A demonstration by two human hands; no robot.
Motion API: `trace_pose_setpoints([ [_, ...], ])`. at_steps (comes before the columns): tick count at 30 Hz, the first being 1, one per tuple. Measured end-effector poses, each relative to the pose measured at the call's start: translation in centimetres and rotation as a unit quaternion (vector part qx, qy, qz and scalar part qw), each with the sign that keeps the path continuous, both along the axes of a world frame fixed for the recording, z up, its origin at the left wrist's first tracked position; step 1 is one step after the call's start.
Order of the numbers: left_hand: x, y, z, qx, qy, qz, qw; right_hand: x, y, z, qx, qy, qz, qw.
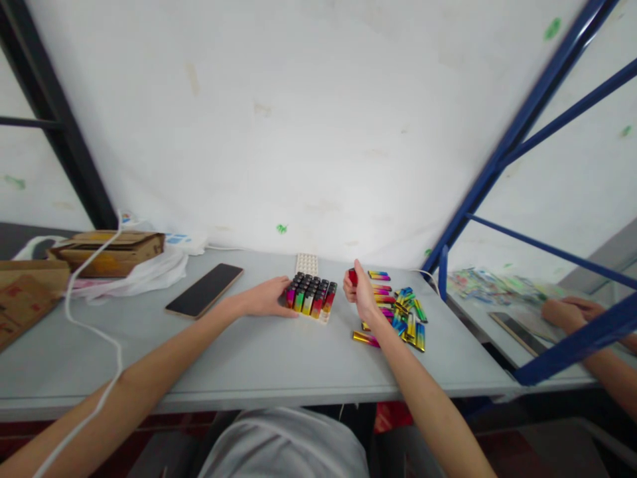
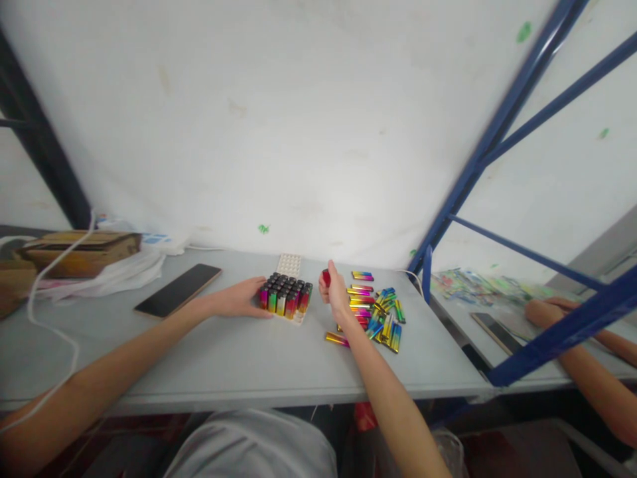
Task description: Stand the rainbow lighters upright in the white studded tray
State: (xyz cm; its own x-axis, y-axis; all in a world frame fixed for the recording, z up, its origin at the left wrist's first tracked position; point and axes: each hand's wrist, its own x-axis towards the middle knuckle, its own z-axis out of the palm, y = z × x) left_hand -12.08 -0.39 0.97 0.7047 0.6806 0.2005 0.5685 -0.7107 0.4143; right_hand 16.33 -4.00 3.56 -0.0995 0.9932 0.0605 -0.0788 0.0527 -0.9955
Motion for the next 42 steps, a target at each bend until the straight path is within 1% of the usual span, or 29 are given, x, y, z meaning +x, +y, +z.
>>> trace_pose_setpoints([
  [3,0.0,-0.1,0.0,0.0,0.004,0.004,1.0,-0.6,0.1,-0.7,0.012,0.006,-0.045,0.999],
  [8,-0.1,0.0,-0.1,0.001,0.005,0.006,1.0,-1.0,-0.1,-1.1,0.028,0.01,-0.029,0.999],
  [11,-0.1,0.2,-0.3,-0.003,0.007,0.008,1.0,-0.6,-0.1,-0.7,0.015,0.019,-0.009,1.0],
  [13,-0.1,0.2,-0.3,-0.005,0.008,0.01,1.0,-0.3,-0.2,-0.3,0.02,0.029,0.005,0.999],
  [17,-0.1,0.1,-0.2,-0.006,0.002,0.011,1.0,0.3,-0.4,0.8,0.085,0.045,0.022,0.995],
  [19,-0.1,0.1,-0.2,-0.007,0.001,0.01,1.0,0.6,-0.6,1.2,0.117,0.037,0.024,0.992],
  [21,-0.1,0.1,-0.3,-0.009,0.001,0.009,1.0,0.8,-0.9,1.3,0.159,-0.007,0.021,0.987],
  [23,-0.1,0.1,-0.3,-0.011,0.002,0.01,1.0,0.9,-1.0,1.3,0.203,-0.076,0.015,0.976],
  [25,-0.1,0.0,-0.2,-0.011,0.002,0.013,1.0,1.0,-1.2,1.2,0.231,-0.129,0.018,0.964],
  [32,0.0,-0.3,0.0,-0.014,-0.006,0.017,1.0,1.0,-1.1,0.1,0.222,-0.18,0.088,0.954],
  [36,0.1,-0.2,-0.1,-0.013,-0.015,0.014,1.0,1.3,-1.1,-0.1,0.252,-0.249,0.092,0.931],
  [42,-0.1,0.2,-0.6,-0.005,-0.026,0.007,1.0,1.5,-1.5,0.3,0.293,-0.321,0.09,0.896],
])
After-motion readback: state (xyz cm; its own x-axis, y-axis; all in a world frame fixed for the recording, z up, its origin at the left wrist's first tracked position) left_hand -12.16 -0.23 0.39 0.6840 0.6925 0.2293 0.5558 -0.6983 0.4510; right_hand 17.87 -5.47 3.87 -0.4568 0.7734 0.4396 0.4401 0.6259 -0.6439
